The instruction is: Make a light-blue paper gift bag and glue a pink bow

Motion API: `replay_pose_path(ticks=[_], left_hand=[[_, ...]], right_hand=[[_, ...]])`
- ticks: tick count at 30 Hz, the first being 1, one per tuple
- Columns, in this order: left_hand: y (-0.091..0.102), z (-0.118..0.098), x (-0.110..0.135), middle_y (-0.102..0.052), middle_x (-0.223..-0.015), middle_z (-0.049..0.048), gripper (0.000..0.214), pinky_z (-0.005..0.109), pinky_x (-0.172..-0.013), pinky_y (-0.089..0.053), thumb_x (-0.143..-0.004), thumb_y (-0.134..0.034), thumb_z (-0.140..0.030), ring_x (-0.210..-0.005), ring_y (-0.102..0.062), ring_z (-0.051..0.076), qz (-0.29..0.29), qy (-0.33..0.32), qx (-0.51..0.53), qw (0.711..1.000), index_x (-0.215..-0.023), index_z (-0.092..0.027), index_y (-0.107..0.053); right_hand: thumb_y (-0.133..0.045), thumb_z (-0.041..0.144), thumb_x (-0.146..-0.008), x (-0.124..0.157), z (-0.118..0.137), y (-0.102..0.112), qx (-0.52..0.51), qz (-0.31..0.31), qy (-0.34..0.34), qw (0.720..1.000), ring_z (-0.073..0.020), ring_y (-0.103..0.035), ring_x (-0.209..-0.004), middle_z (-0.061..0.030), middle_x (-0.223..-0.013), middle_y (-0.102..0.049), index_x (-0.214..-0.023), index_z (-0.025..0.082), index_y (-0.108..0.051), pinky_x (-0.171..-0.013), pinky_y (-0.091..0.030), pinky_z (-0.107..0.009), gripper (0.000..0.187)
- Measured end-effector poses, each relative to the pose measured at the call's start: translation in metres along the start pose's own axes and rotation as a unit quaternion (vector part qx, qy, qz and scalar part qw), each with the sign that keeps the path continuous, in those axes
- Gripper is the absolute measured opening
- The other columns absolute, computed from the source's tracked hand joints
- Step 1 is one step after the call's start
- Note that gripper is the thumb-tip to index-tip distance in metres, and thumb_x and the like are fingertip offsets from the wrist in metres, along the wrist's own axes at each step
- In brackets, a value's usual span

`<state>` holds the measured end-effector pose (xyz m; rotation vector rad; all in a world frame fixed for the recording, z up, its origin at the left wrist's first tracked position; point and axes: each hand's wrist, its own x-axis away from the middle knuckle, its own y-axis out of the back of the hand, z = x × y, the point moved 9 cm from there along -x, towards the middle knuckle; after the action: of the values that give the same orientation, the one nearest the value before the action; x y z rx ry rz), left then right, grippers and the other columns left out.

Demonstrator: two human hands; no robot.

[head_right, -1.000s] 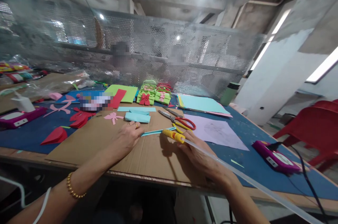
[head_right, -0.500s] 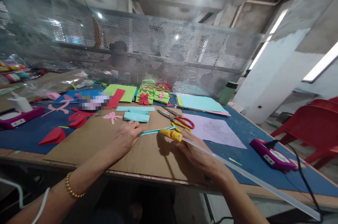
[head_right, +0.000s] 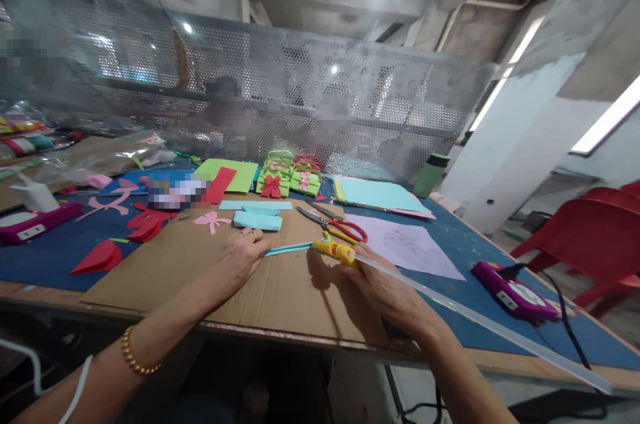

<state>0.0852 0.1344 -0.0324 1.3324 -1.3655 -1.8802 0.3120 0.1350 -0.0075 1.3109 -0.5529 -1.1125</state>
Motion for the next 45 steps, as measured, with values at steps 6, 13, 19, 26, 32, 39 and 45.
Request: replay_pose_path(ticks=[6,13,19,26,32,39,45], left_hand=[[-0.001,0.0,0.0,-0.064,-0.098,0.008,0.024,0.036,-0.074,-0.046,-0.094,-0.047,-0.004,-0.093,-0.058,0.025,-0.002,-0.001,-0.002,1.0,-0.098,-0.019,-0.066],[-0.001,0.0,0.0,-0.064,-0.098,0.0075,0.024,0.036,-0.075,-0.046,-0.095,-0.047,-0.005,-0.093,-0.058,0.025,-0.004,0.001,0.003,1.0,-0.096,-0.019,-0.066],[0.001,0.0,0.0,-0.063,-0.097,0.0077,0.024,0.036,-0.075,-0.046,-0.094,-0.047,-0.004,-0.093,-0.058,0.025,-0.002,-0.001,0.005,1.0,-0.097,-0.019,-0.066],[-0.003,0.001,0.0,-0.063,-0.096,0.0081,0.024,0.037,-0.074,-0.046,-0.094,-0.047,-0.004,-0.093,-0.058,0.026,-0.002,-0.002,0.008,1.0,-0.097,-0.019,-0.066],[-0.004,0.002,0.0,-0.063,-0.096,0.0079,0.025,0.037,-0.074,-0.046,-0.092,-0.047,-0.003,-0.093,-0.058,0.026,-0.007,-0.009,0.011,1.0,-0.096,-0.019,-0.066],[-0.006,0.003,0.0,-0.063,-0.096,0.0085,0.026,0.037,-0.074,-0.046,-0.092,-0.047,-0.002,-0.092,-0.058,0.026,-0.007,-0.005,0.019,1.0,-0.098,-0.019,-0.066],[-0.005,0.005,0.0,-0.063,-0.098,0.0086,0.026,0.036,-0.076,-0.046,-0.092,-0.048,-0.003,-0.094,-0.058,0.025,-0.006,0.001,0.045,0.999,-0.097,-0.019,-0.068]], right_hand=[[-0.043,0.041,-0.099,0.002,-0.009,0.002,0.012,0.001,-0.03,0.999,-0.0265,-0.069,-0.089,-0.0077,-0.099,-0.074,-0.096,0.022,-0.067,-0.086,-0.054,-0.039,0.031],[-0.04,0.039,-0.096,0.002,-0.006,0.01,0.021,-0.013,-0.034,0.999,-0.0262,-0.069,-0.085,-0.0085,-0.095,-0.073,-0.089,0.023,-0.064,-0.082,-0.053,-0.036,0.03],[-0.04,0.036,-0.094,0.002,-0.001,0.014,0.026,-0.017,-0.035,0.999,-0.0255,-0.068,-0.088,-0.0092,-0.098,-0.073,-0.093,0.022,-0.065,-0.082,-0.052,-0.034,0.028],[-0.038,0.04,-0.095,0.005,-0.006,0.015,0.046,-0.019,-0.046,0.998,-0.0253,-0.067,-0.082,-0.0081,-0.091,-0.071,-0.094,0.022,-0.065,-0.075,-0.05,-0.034,0.032],[-0.038,0.044,-0.096,0.007,-0.02,0.013,0.057,-0.025,-0.066,0.996,-0.0245,-0.065,-0.074,-0.0084,-0.084,-0.069,-0.085,0.022,-0.061,-0.069,-0.047,-0.033,0.034],[-0.04,0.045,-0.093,0.007,-0.027,0.014,0.062,-0.022,-0.082,0.994,-0.0239,-0.063,-0.07,-0.0083,-0.08,-0.066,-0.079,0.023,-0.056,-0.065,-0.045,-0.033,0.03],[-0.038,0.046,-0.092,0.007,-0.025,0.014,0.058,-0.01,-0.092,0.994,-0.0241,-0.063,-0.071,-0.0094,-0.081,-0.068,-0.078,0.023,-0.055,-0.066,-0.045,-0.033,0.031]])
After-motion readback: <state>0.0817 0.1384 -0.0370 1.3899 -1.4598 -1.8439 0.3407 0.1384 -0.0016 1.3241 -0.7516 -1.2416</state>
